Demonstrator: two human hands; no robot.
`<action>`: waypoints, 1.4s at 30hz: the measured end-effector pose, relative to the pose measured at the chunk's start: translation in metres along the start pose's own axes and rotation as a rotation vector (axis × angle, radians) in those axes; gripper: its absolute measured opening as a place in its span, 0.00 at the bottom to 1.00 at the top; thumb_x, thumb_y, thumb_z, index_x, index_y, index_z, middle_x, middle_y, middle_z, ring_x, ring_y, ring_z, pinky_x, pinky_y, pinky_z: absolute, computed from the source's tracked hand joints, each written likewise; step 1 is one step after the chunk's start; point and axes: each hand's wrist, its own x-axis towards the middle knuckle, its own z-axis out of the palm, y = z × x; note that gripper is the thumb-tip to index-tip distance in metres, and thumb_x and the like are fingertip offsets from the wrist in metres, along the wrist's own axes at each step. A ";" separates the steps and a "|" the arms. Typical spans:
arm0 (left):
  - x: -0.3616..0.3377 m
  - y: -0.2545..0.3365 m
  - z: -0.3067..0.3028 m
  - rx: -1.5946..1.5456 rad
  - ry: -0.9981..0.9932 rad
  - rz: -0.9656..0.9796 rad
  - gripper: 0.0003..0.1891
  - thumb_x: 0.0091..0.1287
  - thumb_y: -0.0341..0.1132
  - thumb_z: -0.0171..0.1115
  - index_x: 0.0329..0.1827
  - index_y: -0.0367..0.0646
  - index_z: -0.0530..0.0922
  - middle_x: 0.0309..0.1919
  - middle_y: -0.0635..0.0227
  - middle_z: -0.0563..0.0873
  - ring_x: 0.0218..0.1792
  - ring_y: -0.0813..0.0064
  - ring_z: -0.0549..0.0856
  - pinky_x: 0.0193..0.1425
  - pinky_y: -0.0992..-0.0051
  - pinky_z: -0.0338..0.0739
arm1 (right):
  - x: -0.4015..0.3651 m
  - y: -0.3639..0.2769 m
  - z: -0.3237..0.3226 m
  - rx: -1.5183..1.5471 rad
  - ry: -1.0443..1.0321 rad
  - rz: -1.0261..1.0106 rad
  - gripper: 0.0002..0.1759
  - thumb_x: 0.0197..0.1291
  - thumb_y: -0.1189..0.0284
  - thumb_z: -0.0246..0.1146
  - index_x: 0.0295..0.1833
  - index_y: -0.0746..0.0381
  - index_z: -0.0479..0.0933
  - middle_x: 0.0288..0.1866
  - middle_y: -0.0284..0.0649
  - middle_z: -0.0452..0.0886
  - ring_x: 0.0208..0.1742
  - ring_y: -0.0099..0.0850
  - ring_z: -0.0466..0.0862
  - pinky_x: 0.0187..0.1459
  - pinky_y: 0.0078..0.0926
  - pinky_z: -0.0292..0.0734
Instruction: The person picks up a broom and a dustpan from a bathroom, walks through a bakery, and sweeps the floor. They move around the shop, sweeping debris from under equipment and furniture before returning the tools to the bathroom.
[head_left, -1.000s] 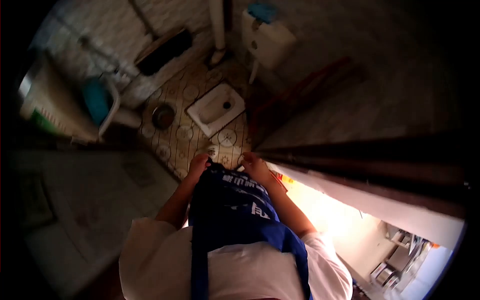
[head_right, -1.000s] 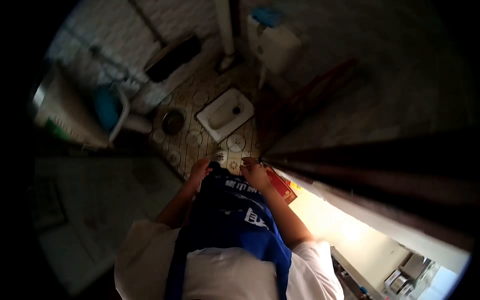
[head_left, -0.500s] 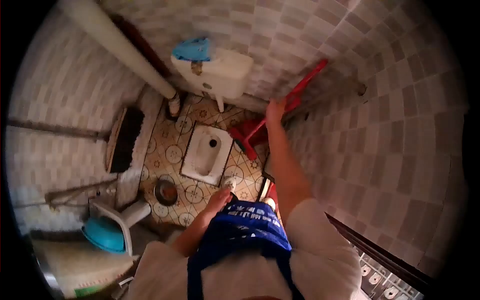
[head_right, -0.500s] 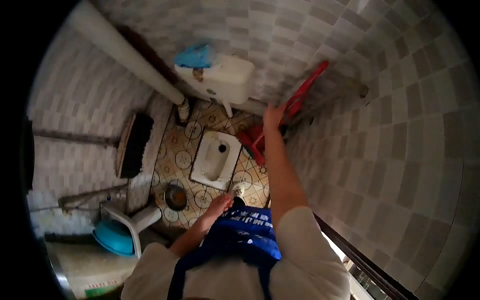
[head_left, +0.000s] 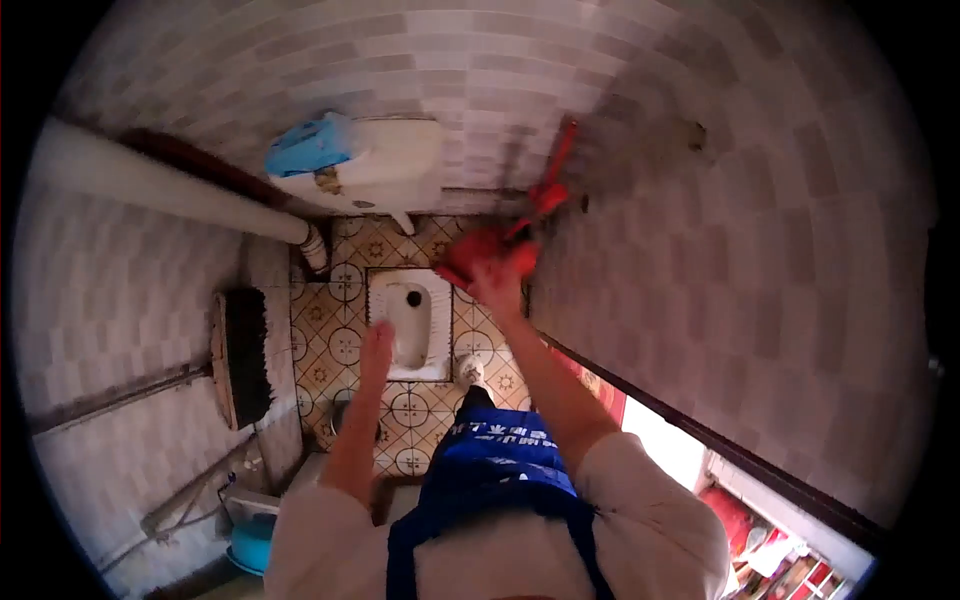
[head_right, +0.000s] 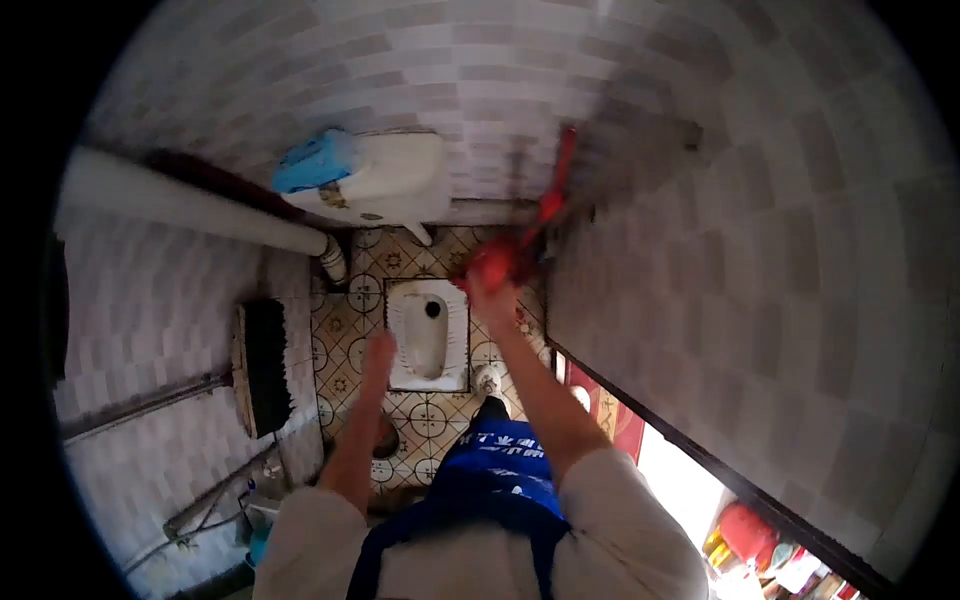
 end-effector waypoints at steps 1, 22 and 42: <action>0.020 0.048 0.015 0.006 0.049 0.089 0.15 0.62 0.40 0.50 0.44 0.37 0.73 0.33 0.67 0.78 0.34 0.78 0.75 0.39 0.77 0.69 | -0.026 0.034 0.003 -0.049 -0.043 -0.051 0.15 0.49 0.60 0.62 0.33 0.60 0.74 0.31 0.44 0.78 0.34 0.33 0.78 0.36 0.28 0.71; 0.111 0.195 0.180 2.271 -0.390 0.556 0.10 0.54 0.32 0.55 0.38 0.47 0.80 0.36 0.66 0.81 0.36 0.67 0.80 0.34 0.67 0.75 | -0.210 0.098 -0.112 1.517 -0.392 0.704 0.08 0.55 0.72 0.49 0.40 0.60 0.67 0.27 0.39 0.68 0.28 0.33 0.72 0.30 0.31 0.74; -0.203 -0.038 -0.182 -0.080 -0.008 -0.861 0.09 0.58 0.37 0.55 0.25 0.44 0.69 0.14 0.73 0.71 0.12 0.84 0.67 0.10 0.84 0.57 | -0.190 0.053 -0.096 1.222 -0.534 1.008 0.07 0.59 0.71 0.44 0.31 0.62 0.60 0.18 0.34 0.67 0.17 0.25 0.69 0.17 0.17 0.67</action>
